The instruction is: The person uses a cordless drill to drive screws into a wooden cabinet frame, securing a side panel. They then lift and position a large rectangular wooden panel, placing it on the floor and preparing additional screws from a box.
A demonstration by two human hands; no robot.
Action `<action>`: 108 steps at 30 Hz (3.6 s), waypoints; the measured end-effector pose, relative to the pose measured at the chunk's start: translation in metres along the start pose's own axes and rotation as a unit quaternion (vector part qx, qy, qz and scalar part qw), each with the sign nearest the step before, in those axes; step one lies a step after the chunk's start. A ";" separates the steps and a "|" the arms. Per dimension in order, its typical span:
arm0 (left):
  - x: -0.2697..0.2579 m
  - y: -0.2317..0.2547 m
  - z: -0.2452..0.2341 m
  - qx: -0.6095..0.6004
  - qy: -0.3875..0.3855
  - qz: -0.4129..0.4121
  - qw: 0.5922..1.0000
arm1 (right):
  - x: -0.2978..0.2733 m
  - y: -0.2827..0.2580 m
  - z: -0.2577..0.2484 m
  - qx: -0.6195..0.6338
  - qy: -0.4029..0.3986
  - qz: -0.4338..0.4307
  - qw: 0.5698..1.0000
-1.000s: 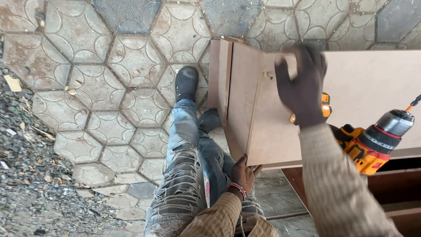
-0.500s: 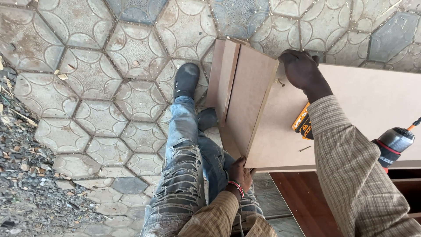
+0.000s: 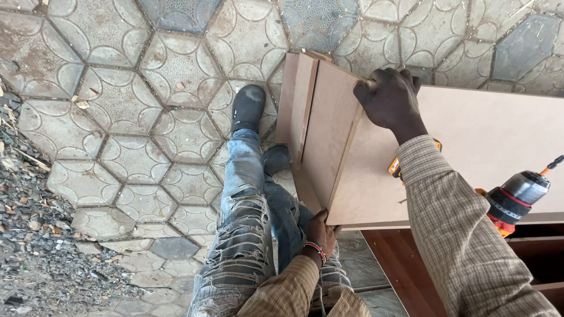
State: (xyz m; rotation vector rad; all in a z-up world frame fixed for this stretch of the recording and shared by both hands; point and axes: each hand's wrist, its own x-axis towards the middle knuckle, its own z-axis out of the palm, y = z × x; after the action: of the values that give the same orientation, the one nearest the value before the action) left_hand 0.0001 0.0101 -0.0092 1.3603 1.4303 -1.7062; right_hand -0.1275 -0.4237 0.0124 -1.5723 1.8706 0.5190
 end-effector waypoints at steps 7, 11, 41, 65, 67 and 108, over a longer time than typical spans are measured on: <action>-0.015 0.005 0.011 0.007 0.006 -0.004 1.000 | 0.006 0.011 0.019 -0.012 0.018 -0.011 1.000; -0.042 0.015 0.028 0.075 0.013 0.004 0.997 | 0.001 0.021 0.039 -0.041 0.163 -0.105 0.980; -0.030 0.011 0.009 0.084 -0.023 0.015 0.996 | -0.004 0.018 0.036 -0.071 0.143 -0.123 0.979; -0.028 0.014 0.007 0.095 -0.027 0.011 0.995 | -0.028 0.001 0.012 0.156 0.127 -0.105 0.974; -0.024 0.014 0.004 0.096 -0.027 0.010 0.995 | -0.028 -0.005 0.008 0.172 0.104 -0.075 0.977; -0.028 0.025 0.003 0.150 -0.055 0.002 0.987 | -0.034 0.001 0.001 0.194 0.085 -0.103 0.972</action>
State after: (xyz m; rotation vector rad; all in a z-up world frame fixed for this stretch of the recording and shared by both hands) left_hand 0.0308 -0.0060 0.0061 1.3945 1.1415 -2.0229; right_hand -0.1250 -0.3988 0.0349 -1.5528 1.7708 -0.0750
